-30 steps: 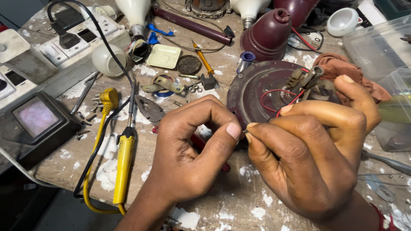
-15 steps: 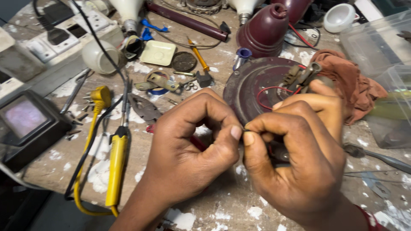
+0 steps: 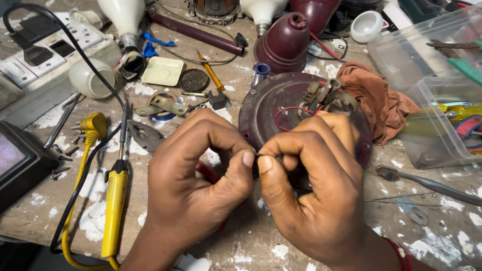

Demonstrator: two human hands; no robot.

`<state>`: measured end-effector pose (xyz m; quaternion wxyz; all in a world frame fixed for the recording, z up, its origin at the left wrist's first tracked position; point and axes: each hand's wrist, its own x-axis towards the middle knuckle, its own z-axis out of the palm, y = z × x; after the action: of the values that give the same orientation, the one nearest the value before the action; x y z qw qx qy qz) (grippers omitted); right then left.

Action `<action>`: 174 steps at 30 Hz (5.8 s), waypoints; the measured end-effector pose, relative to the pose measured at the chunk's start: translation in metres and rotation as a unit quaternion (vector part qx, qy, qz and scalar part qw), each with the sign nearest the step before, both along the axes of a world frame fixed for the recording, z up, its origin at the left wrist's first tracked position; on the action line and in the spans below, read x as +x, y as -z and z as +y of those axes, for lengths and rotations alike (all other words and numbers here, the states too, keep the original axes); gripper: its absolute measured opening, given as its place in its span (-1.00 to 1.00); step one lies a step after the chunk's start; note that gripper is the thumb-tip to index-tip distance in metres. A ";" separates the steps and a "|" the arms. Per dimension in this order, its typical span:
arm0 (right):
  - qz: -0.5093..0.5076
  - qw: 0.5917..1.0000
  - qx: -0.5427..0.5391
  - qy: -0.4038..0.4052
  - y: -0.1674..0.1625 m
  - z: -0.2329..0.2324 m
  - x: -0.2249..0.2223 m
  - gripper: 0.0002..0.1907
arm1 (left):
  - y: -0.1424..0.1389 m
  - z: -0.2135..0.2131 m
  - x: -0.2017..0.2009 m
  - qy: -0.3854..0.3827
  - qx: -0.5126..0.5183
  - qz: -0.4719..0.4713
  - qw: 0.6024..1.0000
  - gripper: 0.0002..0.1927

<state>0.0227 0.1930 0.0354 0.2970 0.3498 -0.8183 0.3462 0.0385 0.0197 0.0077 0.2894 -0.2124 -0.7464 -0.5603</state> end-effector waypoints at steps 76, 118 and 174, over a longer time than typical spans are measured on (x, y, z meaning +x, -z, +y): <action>0.018 0.999 -0.017 -0.020 -0.001 0.018 0.007 -0.89 | 0.009 0.011 0.008 0.017 0.159 -0.058 0.985 -0.92; 0.042 0.999 -0.010 0.007 -0.006 0.015 0.018 -0.92 | -0.006 0.017 0.016 -0.063 0.030 0.058 0.996 -0.94; 0.061 0.998 0.017 0.007 0.005 0.007 0.012 -0.87 | -0.002 0.009 0.016 -0.027 0.009 -0.014 1.000 -0.95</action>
<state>0.0351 0.2003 0.0304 0.3426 0.3695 -0.8067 0.3087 0.0547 0.0286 0.0095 0.2954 -0.1819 -0.7509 -0.5620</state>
